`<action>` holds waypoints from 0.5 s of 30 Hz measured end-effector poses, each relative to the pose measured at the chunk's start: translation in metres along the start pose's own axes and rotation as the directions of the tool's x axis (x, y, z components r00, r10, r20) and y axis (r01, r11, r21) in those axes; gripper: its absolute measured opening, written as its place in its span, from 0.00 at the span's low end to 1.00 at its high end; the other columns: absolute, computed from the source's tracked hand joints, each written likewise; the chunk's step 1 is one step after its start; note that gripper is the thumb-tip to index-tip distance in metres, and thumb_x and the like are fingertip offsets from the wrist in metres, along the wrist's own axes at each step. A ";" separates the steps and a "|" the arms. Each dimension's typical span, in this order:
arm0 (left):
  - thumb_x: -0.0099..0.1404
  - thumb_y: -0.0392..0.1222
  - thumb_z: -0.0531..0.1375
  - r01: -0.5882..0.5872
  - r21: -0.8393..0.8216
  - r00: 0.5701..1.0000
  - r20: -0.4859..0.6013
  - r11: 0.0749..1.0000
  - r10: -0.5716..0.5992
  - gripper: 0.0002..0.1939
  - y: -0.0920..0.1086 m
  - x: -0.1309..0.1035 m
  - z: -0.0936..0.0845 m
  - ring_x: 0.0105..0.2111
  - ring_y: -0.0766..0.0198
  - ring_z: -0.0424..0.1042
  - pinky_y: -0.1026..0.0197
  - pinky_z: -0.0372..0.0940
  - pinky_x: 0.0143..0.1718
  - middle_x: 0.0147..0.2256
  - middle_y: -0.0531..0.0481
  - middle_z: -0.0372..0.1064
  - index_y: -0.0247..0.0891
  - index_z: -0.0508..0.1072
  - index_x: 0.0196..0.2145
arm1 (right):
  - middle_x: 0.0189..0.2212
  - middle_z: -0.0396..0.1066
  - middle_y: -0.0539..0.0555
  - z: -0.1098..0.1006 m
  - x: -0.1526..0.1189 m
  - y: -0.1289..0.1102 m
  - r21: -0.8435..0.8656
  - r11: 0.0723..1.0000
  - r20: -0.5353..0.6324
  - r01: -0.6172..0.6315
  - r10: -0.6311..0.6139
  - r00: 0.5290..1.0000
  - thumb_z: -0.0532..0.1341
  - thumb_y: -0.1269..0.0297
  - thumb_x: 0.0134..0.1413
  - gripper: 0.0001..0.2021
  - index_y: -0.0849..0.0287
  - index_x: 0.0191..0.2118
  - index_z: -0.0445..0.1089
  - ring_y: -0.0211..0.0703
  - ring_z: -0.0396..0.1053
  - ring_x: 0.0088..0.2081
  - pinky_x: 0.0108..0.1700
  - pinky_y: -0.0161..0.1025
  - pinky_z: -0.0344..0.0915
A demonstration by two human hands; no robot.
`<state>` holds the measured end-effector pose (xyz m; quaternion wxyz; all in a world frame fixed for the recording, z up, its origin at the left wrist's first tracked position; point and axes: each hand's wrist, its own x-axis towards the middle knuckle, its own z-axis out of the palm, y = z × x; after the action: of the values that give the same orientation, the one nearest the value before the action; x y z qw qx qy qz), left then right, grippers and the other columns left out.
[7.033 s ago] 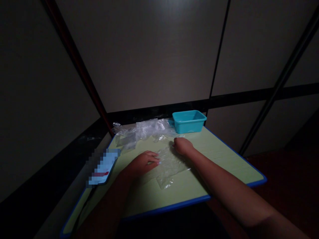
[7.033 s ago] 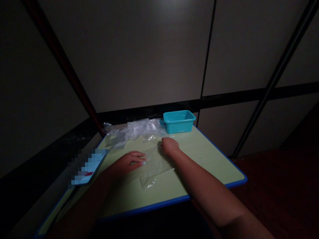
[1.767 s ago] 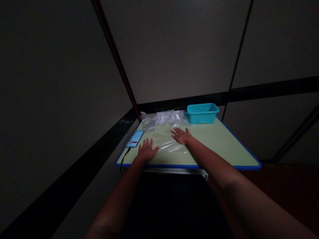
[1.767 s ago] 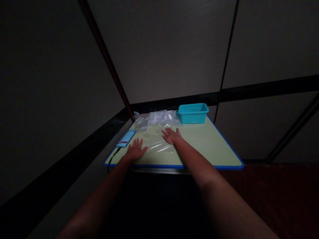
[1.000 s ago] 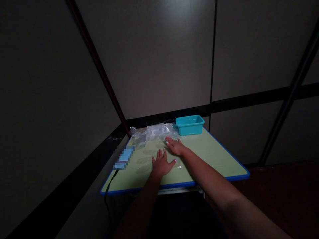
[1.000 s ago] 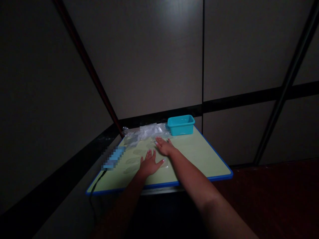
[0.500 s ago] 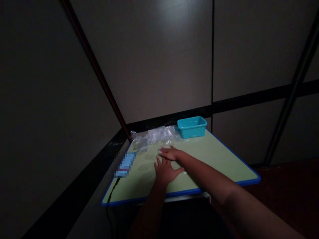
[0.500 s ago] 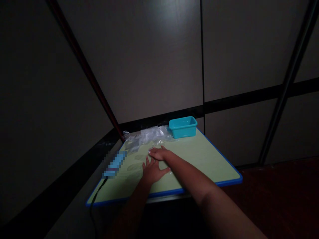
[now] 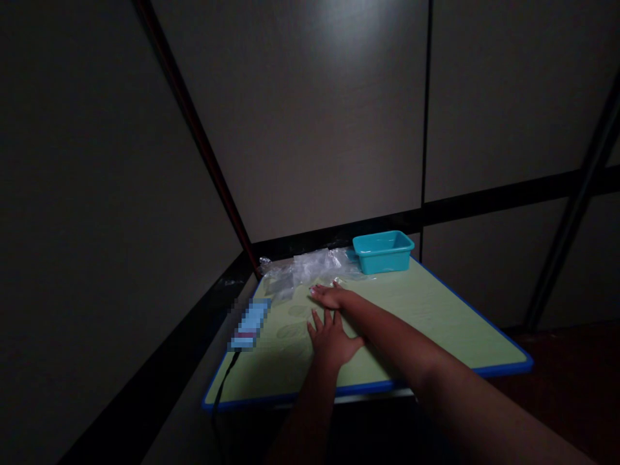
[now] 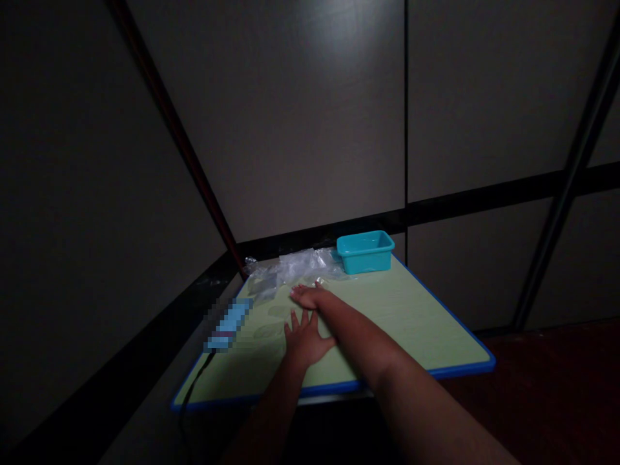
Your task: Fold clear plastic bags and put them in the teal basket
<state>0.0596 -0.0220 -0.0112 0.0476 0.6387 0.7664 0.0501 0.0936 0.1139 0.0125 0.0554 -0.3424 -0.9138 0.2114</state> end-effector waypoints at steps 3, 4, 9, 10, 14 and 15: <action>0.49 0.74 0.45 0.004 -0.016 1.000 -0.004 1.000 -0.004 0.53 0.001 -0.001 -0.001 0.63 0.37 0.27 0.35 0.33 0.58 0.66 0.43 0.30 0.39 0.42 0.65 | 0.64 0.45 0.58 -0.006 -0.003 0.013 0.040 0.998 -0.138 -0.043 0.048 0.989 0.32 0.50 0.63 0.30 0.57 0.65 0.45 0.48 0.40 0.64 0.61 0.60 0.34; 0.48 0.75 0.45 0.006 -0.023 1.000 -0.005 1.000 -0.006 0.54 0.001 -0.001 -0.001 0.63 0.37 0.26 0.36 0.32 0.58 0.65 0.43 0.30 0.39 0.42 0.65 | 0.63 0.47 0.58 -0.009 -0.005 0.017 0.031 0.998 -0.166 -0.048 0.052 0.985 0.33 0.51 0.63 0.29 0.56 0.64 0.48 0.49 0.42 0.64 0.60 0.61 0.36; 0.45 0.78 0.44 0.017 -0.046 1.000 0.004 0.999 -0.017 0.57 0.003 -0.002 -0.003 0.62 0.35 0.24 0.35 0.32 0.58 0.65 0.44 0.30 0.39 0.43 0.65 | 0.59 0.58 0.54 -0.013 -0.009 0.024 -0.097 0.994 -0.086 0.044 -0.052 0.995 0.49 0.58 0.59 0.18 0.50 0.52 0.67 0.53 0.47 0.62 0.59 0.60 0.43; 0.45 0.78 0.44 0.014 -0.051 1.000 0.004 0.999 -0.014 0.58 0.003 -0.002 -0.003 0.62 0.35 0.24 0.35 0.32 0.58 0.66 0.44 0.30 0.39 0.43 0.65 | 0.59 0.57 0.54 -0.012 -0.009 0.023 -0.132 0.990 -0.057 0.059 -0.067 0.996 0.50 0.60 0.58 0.18 0.50 0.51 0.68 0.52 0.46 0.63 0.59 0.59 0.43; 0.45 0.78 0.44 -0.004 -0.057 1.000 0.000 0.998 0.004 0.57 0.002 -0.001 -0.002 0.62 0.35 0.25 0.35 0.33 0.58 0.66 0.44 0.28 0.39 0.42 0.65 | 0.62 0.50 0.58 -0.005 -0.003 0.016 -0.238 0.970 -0.011 0.057 -0.061 0.998 0.50 0.61 0.57 0.22 0.54 0.58 0.61 0.54 0.40 0.64 0.59 0.61 0.43; 0.45 0.78 0.44 -0.006 -0.055 1.000 -0.002 0.998 0.005 0.57 0.002 -0.001 -0.001 0.63 0.35 0.25 0.35 0.33 0.58 0.66 0.44 0.28 0.39 0.42 0.65 | 0.63 0.48 0.59 -0.004 0.000 0.015 -0.247 0.968 -0.008 0.047 -0.050 0.999 0.49 0.61 0.57 0.24 0.55 0.59 0.59 0.55 0.40 0.64 0.59 0.62 0.42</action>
<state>0.0613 -0.0229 -0.0099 0.0644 0.6392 0.7630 0.0720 0.1033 0.1251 0.0095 0.0242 -0.3257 -0.9406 0.0924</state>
